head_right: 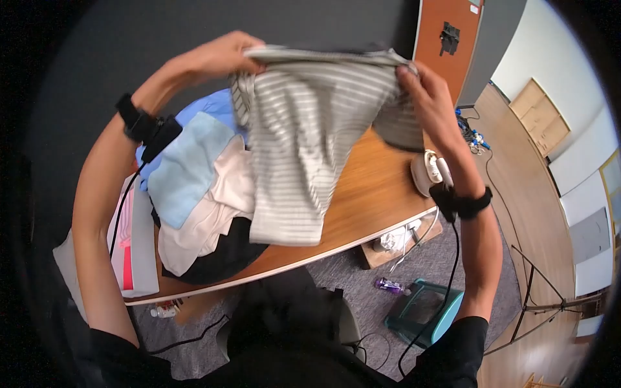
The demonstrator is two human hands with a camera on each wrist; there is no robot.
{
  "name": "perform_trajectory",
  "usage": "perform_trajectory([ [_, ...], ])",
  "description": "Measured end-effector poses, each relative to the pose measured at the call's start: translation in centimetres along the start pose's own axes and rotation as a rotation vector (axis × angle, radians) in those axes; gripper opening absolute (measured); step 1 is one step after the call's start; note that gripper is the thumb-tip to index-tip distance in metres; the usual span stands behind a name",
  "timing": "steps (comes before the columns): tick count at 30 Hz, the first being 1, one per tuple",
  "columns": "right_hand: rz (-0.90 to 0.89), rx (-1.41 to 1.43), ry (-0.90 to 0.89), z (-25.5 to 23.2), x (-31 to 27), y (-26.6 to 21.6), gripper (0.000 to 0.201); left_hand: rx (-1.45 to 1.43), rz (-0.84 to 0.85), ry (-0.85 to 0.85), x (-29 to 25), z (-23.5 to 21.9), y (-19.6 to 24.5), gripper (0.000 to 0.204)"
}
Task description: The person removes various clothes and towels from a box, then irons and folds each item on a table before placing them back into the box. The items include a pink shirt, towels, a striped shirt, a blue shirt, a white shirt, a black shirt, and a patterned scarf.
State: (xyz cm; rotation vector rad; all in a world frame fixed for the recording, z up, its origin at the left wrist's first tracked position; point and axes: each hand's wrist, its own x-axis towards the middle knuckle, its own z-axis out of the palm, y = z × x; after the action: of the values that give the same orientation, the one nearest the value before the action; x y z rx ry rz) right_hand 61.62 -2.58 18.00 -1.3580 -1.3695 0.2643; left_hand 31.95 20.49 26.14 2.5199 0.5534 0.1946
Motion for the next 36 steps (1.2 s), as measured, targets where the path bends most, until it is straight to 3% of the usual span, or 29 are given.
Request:
perform_trajectory([
  [3,-0.172,-0.163,0.158,-3.4,3.7,1.9,0.029,0.028,0.213,0.305,3.6,-1.1,0.8,0.019],
  [6,-0.157,-0.241,0.232,-5.1,2.6,2.2,0.025,0.001,0.365,0.366,6.4,0.3,-0.6,0.017],
  [7,-0.122,-0.236,0.217,-5.6,1.6,3.4,0.025,0.161,0.336,0.440,5.5,1.9,0.8,0.017],
  [8,-0.085,-0.231,0.197,-5.8,0.3,4.9,0.025,0.085,0.246,0.403,4.7,4.0,1.0,0.018],
  [9,-0.037,-0.252,0.140,-5.7,-1.3,5.9,0.025,0.224,0.471,0.496,4.2,6.3,-0.3,0.019],
  [10,-0.027,-0.307,0.100,-4.9,-3.5,6.4,0.024,0.290,0.503,0.559,3.7,9.0,-1.4,0.022],
  [11,-0.071,-0.367,0.057,-3.6,-5.8,5.6,0.021,0.314,0.578,0.569,3.0,11.7,-2.8,0.022],
  [12,-0.187,-0.553,-0.055,-3.8,-8.2,7.8,0.022,0.321,0.572,0.523,1.3,14.4,-3.7,0.020],
  [13,-0.138,-0.521,-0.121,-2.0,-10.6,6.4,0.027,0.289,0.454,0.400,-0.4,16.9,-4.6,0.021],
  [14,-0.166,-0.548,-0.230,-1.3,-12.8,6.9,0.032,0.315,0.507,0.413,-1.7,20.3,-6.5,0.023],
  [15,-0.208,-0.609,-0.300,-0.9,-14.9,8.1,0.038,0.351,0.474,0.287,-3.1,22.9,-8.1,0.028],
  [16,-0.253,-0.651,-0.342,-0.4,-16.5,8.6,0.039,0.312,0.492,0.315,-4.6,25.5,-8.8,0.023],
  [18,-0.163,-0.703,-0.436,0.2,-19.9,10.2,0.038,0.283,0.442,0.209,-6.8,28.8,-9.3,0.043],
  [20,-0.150,-0.665,-0.425,1.0,-22.2,11.1,0.042,0.301,0.371,0.220,-8.5,29.7,-7.6,0.053],
  [21,-0.121,-0.667,-0.442,1.0,-23.0,11.4,0.055,0.314,0.327,0.287,-8.7,30.3,-7.2,0.055],
  [23,-0.110,-0.703,-0.270,1.9,-23.7,11.3,0.066,0.345,0.235,0.418,-9.0,31.0,-6.6,0.059],
  [25,-0.043,-0.754,-0.144,2.3,-24.4,11.7,0.086,0.402,0.269,0.347,-8.8,31.1,-7.8,0.059],
  [28,0.132,-0.756,0.035,3.5,-24.6,13.2,0.087,0.460,0.256,0.210,-8.7,31.0,-9.6,0.052],
  [30,0.082,-0.825,0.016,3.2,-23.7,13.6,0.068,0.453,0.248,0.187,-8.2,31.3,-10.3,0.049],
  [36,0.008,-0.701,0.167,3.0,-22.6,14.6,0.035,0.421,0.497,0.471,-7.2,27.9,-8.4,0.020],
])
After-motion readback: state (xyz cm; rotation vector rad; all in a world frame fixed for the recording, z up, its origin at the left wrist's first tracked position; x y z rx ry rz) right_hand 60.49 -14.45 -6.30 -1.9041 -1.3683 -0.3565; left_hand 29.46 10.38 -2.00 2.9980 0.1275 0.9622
